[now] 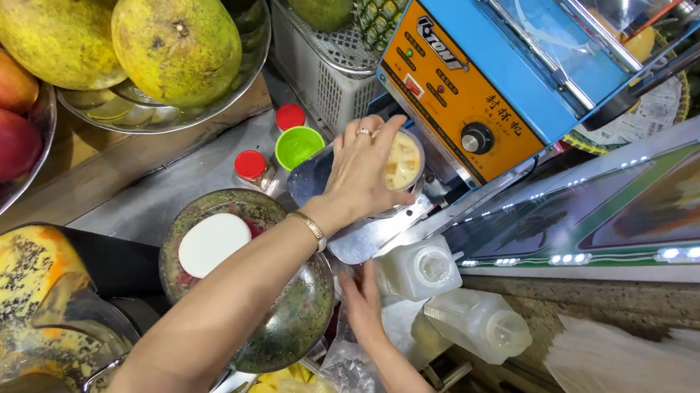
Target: Preparing fruit juice using a juicer and blender, sealing the cup with a machine, and handling a cash transaction.
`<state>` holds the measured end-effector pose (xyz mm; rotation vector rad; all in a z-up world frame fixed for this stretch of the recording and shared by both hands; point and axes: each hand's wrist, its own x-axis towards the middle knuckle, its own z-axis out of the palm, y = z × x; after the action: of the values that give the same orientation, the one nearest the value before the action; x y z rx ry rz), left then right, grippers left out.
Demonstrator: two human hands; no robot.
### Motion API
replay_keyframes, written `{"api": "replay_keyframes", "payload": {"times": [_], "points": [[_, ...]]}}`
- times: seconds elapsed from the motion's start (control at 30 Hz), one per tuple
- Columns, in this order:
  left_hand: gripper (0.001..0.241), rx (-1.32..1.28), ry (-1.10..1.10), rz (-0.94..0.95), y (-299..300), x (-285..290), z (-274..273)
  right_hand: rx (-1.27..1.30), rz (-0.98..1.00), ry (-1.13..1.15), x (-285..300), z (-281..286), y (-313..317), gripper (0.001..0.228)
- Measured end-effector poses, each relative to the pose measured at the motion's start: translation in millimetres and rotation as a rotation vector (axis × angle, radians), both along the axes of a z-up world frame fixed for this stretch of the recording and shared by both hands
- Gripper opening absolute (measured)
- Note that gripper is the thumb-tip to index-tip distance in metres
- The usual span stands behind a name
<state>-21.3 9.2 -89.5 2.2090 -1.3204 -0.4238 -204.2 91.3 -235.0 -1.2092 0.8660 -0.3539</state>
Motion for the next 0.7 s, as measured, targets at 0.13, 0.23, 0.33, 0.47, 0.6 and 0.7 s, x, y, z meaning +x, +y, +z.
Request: {"api": "replay_keyframes", "payload": {"times": [0.13,0.23,0.33,0.47,0.6,0.7], "points": [[0.132,0.003,-0.129,0.020,-1.5,-3.4,-49.7,-0.100,0.012,0.113,-35.0,-34.5,-8.2,0.066],[0.140,0.071,-0.117,0.037,-1.0,0.6,-70.3,-0.132,-0.100,0.111,-48.0,-33.4,-4.3,0.058],[0.143,0.138,-0.109,0.047,-1.2,-0.5,-67.3,0.023,-0.265,0.147,-49.5,-28.7,3.8,0.059],[0.158,0.205,-0.125,0.056,7.0,-10.3,-47.8,0.099,-0.017,0.014,-19.7,-20.6,3.4,0.058],[0.120,-0.041,0.049,0.297,35.8,-49.8,7.5,0.278,0.051,-0.239,17.1,0.1,-1.5,0.037],[0.092,-0.358,0.113,0.326,91.1,-90.9,65.4,0.401,-0.047,-0.294,24.4,12.2,-13.5,0.030]]}}
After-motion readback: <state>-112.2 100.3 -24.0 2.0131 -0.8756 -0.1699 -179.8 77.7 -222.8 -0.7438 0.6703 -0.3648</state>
